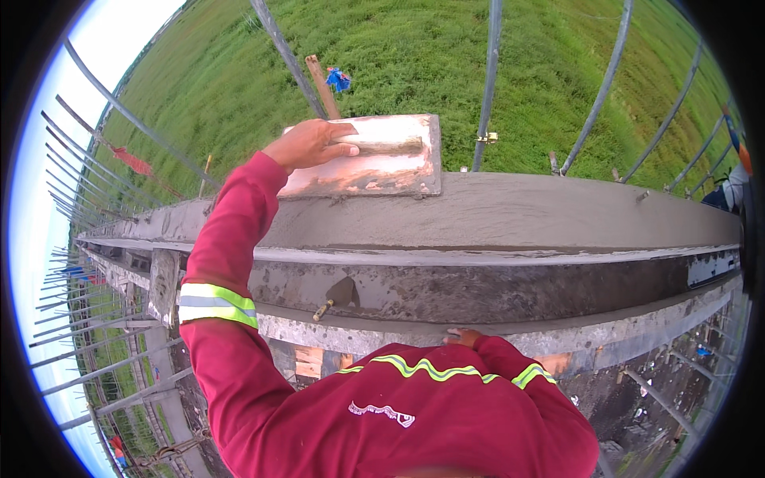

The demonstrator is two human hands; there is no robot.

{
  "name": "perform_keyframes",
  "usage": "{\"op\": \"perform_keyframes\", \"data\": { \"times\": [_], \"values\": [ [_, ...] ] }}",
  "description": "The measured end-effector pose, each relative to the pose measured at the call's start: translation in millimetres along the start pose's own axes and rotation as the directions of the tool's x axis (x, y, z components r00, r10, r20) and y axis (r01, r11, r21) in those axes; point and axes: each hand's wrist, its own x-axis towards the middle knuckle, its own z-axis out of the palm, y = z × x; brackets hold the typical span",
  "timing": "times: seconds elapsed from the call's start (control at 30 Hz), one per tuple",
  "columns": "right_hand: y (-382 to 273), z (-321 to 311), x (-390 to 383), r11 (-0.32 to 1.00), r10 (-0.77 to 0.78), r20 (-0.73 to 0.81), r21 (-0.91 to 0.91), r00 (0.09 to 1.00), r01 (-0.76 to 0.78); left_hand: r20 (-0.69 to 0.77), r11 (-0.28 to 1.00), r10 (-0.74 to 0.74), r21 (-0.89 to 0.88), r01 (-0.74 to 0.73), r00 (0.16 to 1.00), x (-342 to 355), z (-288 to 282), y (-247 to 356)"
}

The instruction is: The person smooths a wet concrete beam using a trowel and a wooden float. They repeatedly scrape and level the surface, then use the float to finish the top edge. Another worker is visible nearby performing similar work.

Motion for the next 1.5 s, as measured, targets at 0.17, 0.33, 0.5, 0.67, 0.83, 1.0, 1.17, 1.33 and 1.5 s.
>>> {"op": "perform_keyframes", "data": {
  "times": [0.17,0.33,0.5,0.67,0.83,1.0,1.17,1.33,1.5],
  "values": [
    [1,1,-2,0.999,0.031,0.013,0.038,0.999,-0.031,-0.013,0.985,0.167,-0.036,-0.168,0.986,54,13,63],
    [17,7,12,0.998,-0.063,0.005,0.012,0.998,0.063,-0.124,0.935,0.348,-0.025,-0.354,0.929,112,23,160],
    [43,14,23,0.983,-0.181,-0.008,-0.006,0.983,0.181,-0.264,0.904,0.414,0.010,-0.426,0.871,127,-23,214],
    [42,13,24,0.989,-0.135,0.020,-0.058,0.991,0.136,-0.371,0.990,0.105,-0.045,-0.131,0.923,38,-73,157],
    [33,9,20,0.994,-0.099,0.025,-0.037,0.995,0.100,-0.402,0.949,-0.288,-0.243,0.202,0.869,-102,-54,104],
    [20,5,13,0.997,-0.066,0.007,-0.034,0.998,0.067,-0.343,0.766,-0.642,-0.262,0.587,0.685,-210,-7,79],
    [5,-7,2,0.998,-0.036,0.043,-0.056,0.998,0.039,-0.381,0.757,-0.639,-0.159,0.633,0.668,-251,28,54],
    [0,-9,-5,0.997,-0.049,0.034,-0.063,0.998,0.051,-0.245,0.837,-0.548,-0.157,0.525,0.800,-255,36,64],
    [4,-6,0,0.993,-0.082,0.036,-0.083,0.996,0.084,-0.156,0.867,-0.495,-0.157,0.473,0.855,-252,38,105]
  ]
}}
